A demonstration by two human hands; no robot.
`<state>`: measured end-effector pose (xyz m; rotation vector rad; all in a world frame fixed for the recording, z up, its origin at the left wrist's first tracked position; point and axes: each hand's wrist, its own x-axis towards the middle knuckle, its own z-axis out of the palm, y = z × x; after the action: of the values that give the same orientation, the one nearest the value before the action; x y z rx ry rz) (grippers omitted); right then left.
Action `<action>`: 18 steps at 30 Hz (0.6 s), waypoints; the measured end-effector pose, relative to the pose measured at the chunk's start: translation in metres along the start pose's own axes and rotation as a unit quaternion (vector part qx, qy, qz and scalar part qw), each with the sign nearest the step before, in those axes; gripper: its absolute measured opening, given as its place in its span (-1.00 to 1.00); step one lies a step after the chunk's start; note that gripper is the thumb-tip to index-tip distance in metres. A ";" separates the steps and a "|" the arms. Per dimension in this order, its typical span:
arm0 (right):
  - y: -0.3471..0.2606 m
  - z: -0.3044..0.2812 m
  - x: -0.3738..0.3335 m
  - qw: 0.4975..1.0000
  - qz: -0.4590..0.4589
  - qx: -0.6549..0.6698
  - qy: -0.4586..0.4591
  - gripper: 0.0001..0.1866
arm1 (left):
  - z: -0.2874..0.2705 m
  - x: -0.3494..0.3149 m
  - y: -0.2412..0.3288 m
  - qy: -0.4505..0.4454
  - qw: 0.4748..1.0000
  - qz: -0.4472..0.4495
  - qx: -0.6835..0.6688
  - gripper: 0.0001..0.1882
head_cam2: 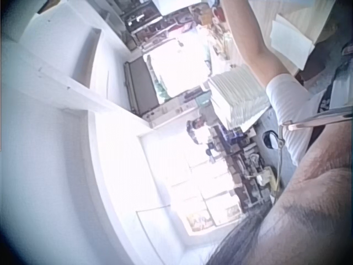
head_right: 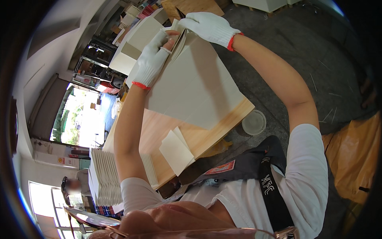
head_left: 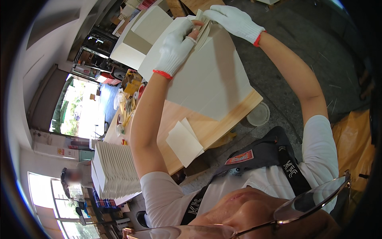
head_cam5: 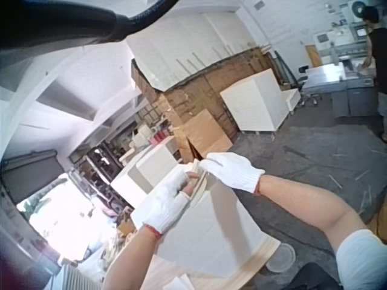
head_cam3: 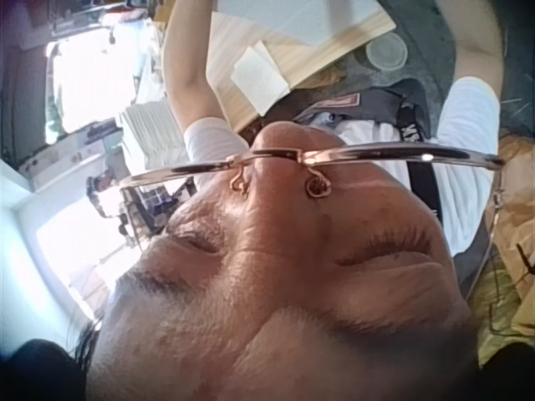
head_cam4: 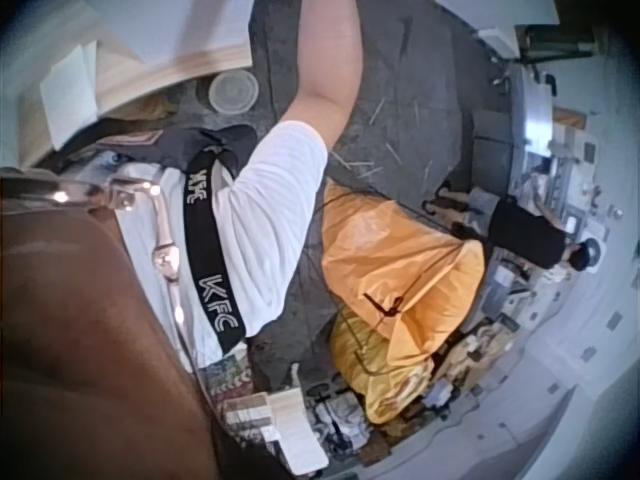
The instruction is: The person takes a paper sheet, glues an edge, and then places it into a box while organizing a large stack of similar sheets.
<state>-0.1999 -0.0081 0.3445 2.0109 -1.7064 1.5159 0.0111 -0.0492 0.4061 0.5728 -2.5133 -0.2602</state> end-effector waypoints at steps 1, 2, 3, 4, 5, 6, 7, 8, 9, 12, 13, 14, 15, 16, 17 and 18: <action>0.001 0.001 -0.002 1.000 0.001 0.008 0.016 -0.57 | 0.000 -0.001 0.003 -0.006 1.000 -0.012 -0.006 -0.71; 0.003 0.001 -0.003 1.000 0.003 0.008 0.007 -0.57 | -0.001 -0.001 0.008 -0.024 0.999 -0.046 -0.010 -0.70; 0.006 0.001 -0.003 1.000 0.004 0.009 -0.003 -0.57 | -0.003 0.000 0.016 -0.043 0.996 -0.080 -0.014 -0.70; 0.007 0.001 -0.003 1.000 0.003 0.012 -0.013 -0.57 | -0.005 -0.001 0.020 -0.060 0.991 -0.115 -0.017 -0.70; 0.008 0.001 -0.003 1.000 0.003 0.011 -0.013 -0.57 | -0.004 -0.001 0.019 -0.059 0.991 -0.118 -0.032 -0.69; 0.009 0.002 -0.004 1.000 0.003 0.009 -0.013 -0.57 | -0.004 -0.001 0.018 -0.057 0.990 -0.121 -0.047 -0.69; 0.008 0.002 -0.004 1.000 0.003 0.008 -0.012 -0.57 | -0.004 -0.002 0.017 -0.055 0.989 -0.123 -0.062 -0.68; 0.007 0.002 -0.004 1.000 0.010 0.001 -0.018 -0.58 | -0.004 -0.002 0.017 -0.057 0.988 -0.125 -0.071 -0.69; 0.006 0.000 -0.005 1.000 0.017 -0.006 -0.024 -0.59 | -0.003 -0.002 0.018 -0.058 0.987 -0.127 -0.081 -0.69; 0.002 -0.002 -0.007 0.999 0.000 -0.029 -0.022 -0.62 | -0.004 -0.001 0.016 -0.061 0.985 -0.131 -0.094 -0.69; -0.001 -0.003 -0.008 0.999 -0.012 -0.037 -0.018 -0.63 | -0.003 -0.001 0.015 -0.062 0.984 -0.133 -0.097 -0.70; -0.005 -0.005 -0.009 0.999 -0.002 -0.037 -0.035 -0.63 | -0.003 -0.001 0.015 -0.046 0.989 -0.111 -0.080 -0.70; -0.009 -0.009 -0.009 0.998 0.009 -0.037 -0.051 -0.64 | -0.002 -0.001 0.015 -0.030 0.994 -0.089 -0.063 -0.70; -0.012 -0.012 -0.009 0.997 0.020 -0.038 -0.067 -0.64 | -0.001 -0.001 0.016 -0.014 0.997 -0.067 -0.047 -0.70; -0.008 -0.009 -0.009 0.999 -0.013 -0.036 -0.032 -0.63 | 0.000 0.000 0.012 -0.008 0.998 -0.045 -0.039 -0.70; 0.000 -0.003 -0.010 0.998 -0.047 -0.034 0.003 -0.63 | 0.001 0.001 0.006 -0.003 0.999 -0.023 -0.032 -0.70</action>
<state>-0.2001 0.0003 0.3389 2.0204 -1.6142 1.4129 0.0077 -0.0448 0.4080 0.6054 -2.4893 -0.3587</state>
